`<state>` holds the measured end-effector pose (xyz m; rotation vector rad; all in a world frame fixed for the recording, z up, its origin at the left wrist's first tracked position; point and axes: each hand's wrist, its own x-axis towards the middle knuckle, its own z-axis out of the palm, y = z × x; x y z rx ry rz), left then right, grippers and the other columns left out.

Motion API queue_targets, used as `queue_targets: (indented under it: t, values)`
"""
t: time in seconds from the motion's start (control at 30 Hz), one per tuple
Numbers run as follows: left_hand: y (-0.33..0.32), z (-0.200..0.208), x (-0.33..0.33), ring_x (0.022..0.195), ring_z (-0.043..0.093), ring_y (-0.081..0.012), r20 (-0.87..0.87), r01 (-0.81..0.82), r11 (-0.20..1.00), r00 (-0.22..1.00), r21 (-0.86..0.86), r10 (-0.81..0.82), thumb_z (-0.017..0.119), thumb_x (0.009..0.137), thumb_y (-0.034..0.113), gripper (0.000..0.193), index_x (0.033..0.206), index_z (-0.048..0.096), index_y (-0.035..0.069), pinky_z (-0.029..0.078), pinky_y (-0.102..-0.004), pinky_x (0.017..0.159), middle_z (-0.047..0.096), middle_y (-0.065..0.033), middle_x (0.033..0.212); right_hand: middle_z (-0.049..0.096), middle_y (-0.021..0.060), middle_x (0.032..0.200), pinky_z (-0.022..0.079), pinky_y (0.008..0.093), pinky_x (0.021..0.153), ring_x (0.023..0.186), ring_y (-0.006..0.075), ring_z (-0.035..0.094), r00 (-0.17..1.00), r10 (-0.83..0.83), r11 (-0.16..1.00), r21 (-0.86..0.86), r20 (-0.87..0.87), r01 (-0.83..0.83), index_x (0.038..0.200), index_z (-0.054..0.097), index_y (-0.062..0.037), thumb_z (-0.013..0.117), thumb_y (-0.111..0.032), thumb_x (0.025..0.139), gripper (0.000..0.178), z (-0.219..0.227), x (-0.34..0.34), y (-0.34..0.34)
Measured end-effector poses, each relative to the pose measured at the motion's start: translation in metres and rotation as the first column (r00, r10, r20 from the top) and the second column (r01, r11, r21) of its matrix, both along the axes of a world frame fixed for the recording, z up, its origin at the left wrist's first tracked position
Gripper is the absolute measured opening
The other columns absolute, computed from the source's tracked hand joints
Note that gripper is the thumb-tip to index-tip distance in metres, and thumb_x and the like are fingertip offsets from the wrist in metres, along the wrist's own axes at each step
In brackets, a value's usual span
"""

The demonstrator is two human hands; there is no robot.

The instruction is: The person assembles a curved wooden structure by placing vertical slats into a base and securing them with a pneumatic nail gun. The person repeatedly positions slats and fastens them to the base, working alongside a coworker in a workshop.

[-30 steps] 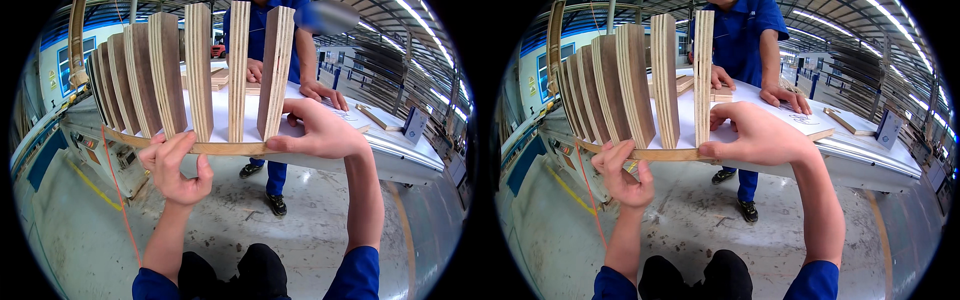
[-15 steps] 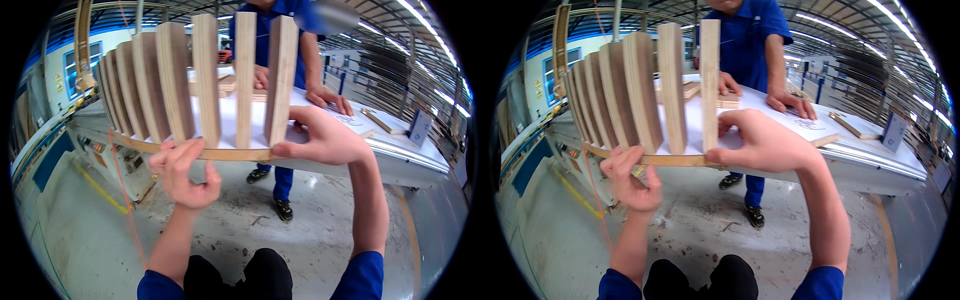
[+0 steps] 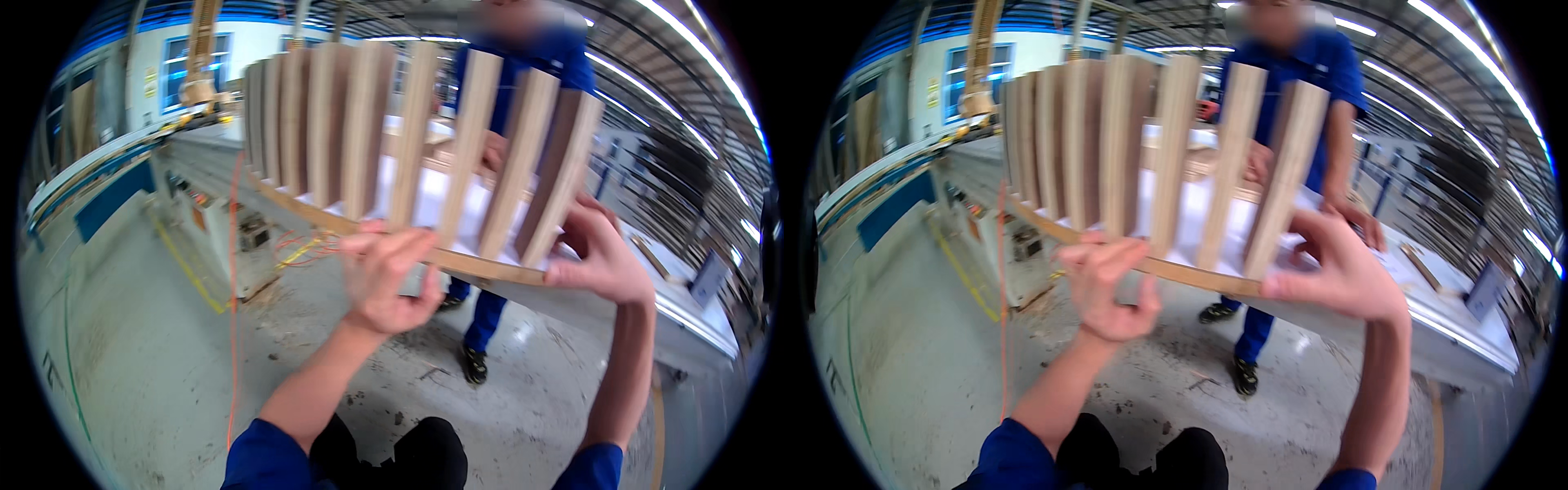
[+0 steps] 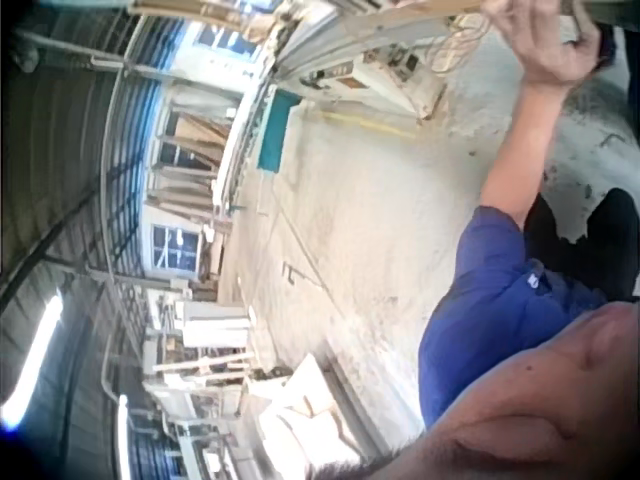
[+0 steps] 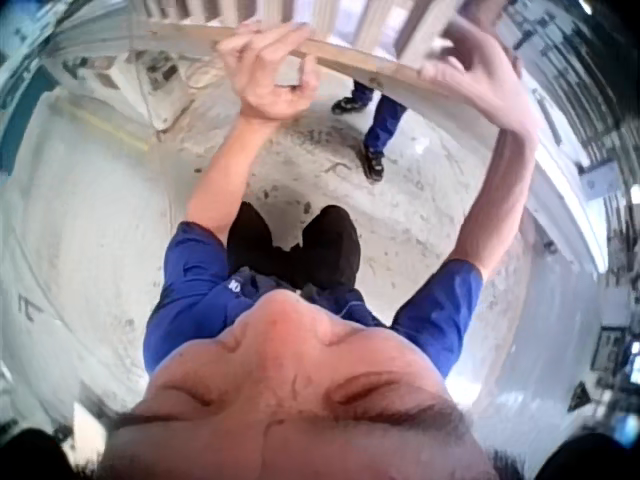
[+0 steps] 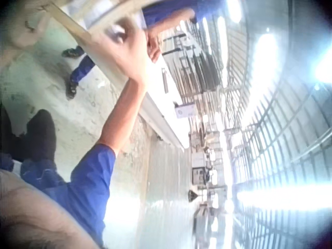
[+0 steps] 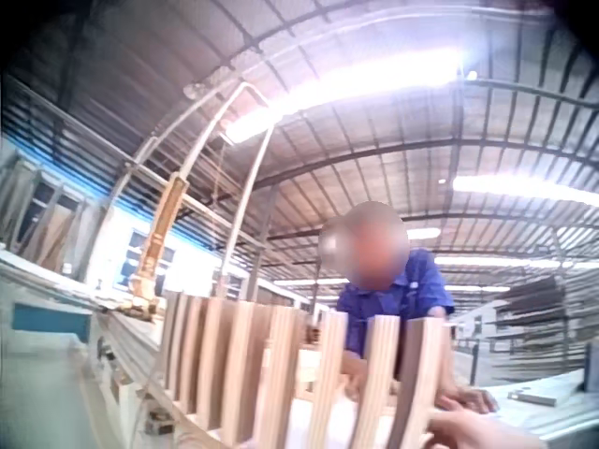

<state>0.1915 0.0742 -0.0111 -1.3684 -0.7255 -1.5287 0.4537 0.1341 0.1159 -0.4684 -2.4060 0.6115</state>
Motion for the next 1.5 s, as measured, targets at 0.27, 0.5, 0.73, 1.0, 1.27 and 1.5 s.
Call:
queue_targets:
  t: [0.27, 0.5, 0.73, 1.0, 1.27, 1.5]
  values:
    - [0.001, 0.003, 0.003, 0.098, 0.052, -0.0263, -0.003, -0.023, 1.000, 1.000, 0.001, 0.023, 0.065, 0.079, 0.011, 0.035, 0.113, 0.064, 0.002, 0.041, -0.0446, 0.100, 0.068, -0.0101, 0.106, 0.049, 0.0206, 0.147, 0.035, 0.0424, 0.117, 0.137, 0.0266, 0.048, 0.682, 0.263, 0.948, 0.313, -0.683, -0.053, 0.143, 0.047, 0.0041, 0.033, -0.045, 0.108, 0.062, 0.045, -0.028, 0.016]
    - [-0.002, 0.005, 0.007, 0.098, 0.051, -0.0262, -0.011, -0.016, 1.000, 1.000, -0.002, 0.016, 0.063, 0.080, 0.009, 0.035, 0.114, 0.064, 0.002, 0.038, -0.0448, 0.102, 0.067, -0.0105, 0.105, 0.072, 0.0047, 0.095, 0.048, 0.0233, 0.080, 0.089, 0.0054, 0.058, 0.598, 0.402, 0.856, 0.516, -0.693, 0.022, 0.113, 0.071, 0.0046, 0.059, -0.029, 0.102, 0.037, 0.064, -0.069, 0.014]
    - [-0.004, 0.004, 0.006, 0.098, 0.050, -0.0262, -0.019, -0.029, 1.000, 0.999, -0.009, 0.029, 0.063, 0.080, 0.009, 0.036, 0.115, 0.064, 0.001, 0.038, -0.0449, 0.102, 0.067, -0.0112, 0.105, 0.071, 0.0031, 0.085, 0.047, 0.0213, 0.068, 0.076, 0.0041, 0.057, 0.585, 0.387, 0.861, 0.507, -0.713, 0.048, 0.106, 0.072, 0.0031, 0.063, -0.018, 0.099, 0.025, 0.059, -0.079, 0.015]
    - [-0.004, 0.005, 0.008, 0.097, 0.049, -0.0254, -0.008, -0.015, 1.000, 1.000, -0.017, 0.015, 0.063, 0.078, 0.008, 0.037, 0.114, 0.063, 0.001, 0.036, -0.0451, 0.104, 0.067, -0.0111, 0.104, 0.069, 0.0037, 0.081, 0.047, 0.0211, 0.063, 0.071, 0.0051, 0.058, 0.568, 0.316, 0.923, 0.384, -0.760, 0.000, 0.095, 0.069, 0.0035, 0.061, -0.013, 0.097, 0.019, 0.051, -0.085, 0.010]
    - [-0.020, 0.012, 0.026, 0.096, 0.049, -0.0239, 0.069, 0.031, 0.999, 0.997, -0.034, -0.028, 0.073, 0.074, 0.007, 0.039, 0.113, 0.066, 0.004, 0.041, -0.0406, 0.095, 0.059, -0.0062, 0.094, 0.070, 0.0046, 0.080, 0.047, 0.0228, 0.066, 0.072, 0.0055, 0.057, 0.580, 0.303, 0.893, 0.438, -0.756, 0.103, 0.093, 0.069, 0.0034, 0.061, -0.013, 0.094, 0.018, 0.052, -0.084, 0.013]
    - [-0.025, 0.037, 0.078, 0.086, 0.041, -0.0235, 0.085, 0.025, 0.965, 0.996, -0.261, -0.003, 0.085, 0.069, 0.006, 0.020, 0.086, 0.076, 0.008, 0.035, -0.0343, 0.073, 0.047, -0.0047, 0.087, 0.068, 0.0040, 0.076, 0.046, 0.0227, 0.065, 0.071, 0.0049, 0.056, 0.568, 0.292, 0.910, 0.406, -0.770, 0.082, 0.091, 0.068, 0.0034, 0.062, -0.013, 0.093, 0.018, 0.050, -0.085, 0.015]
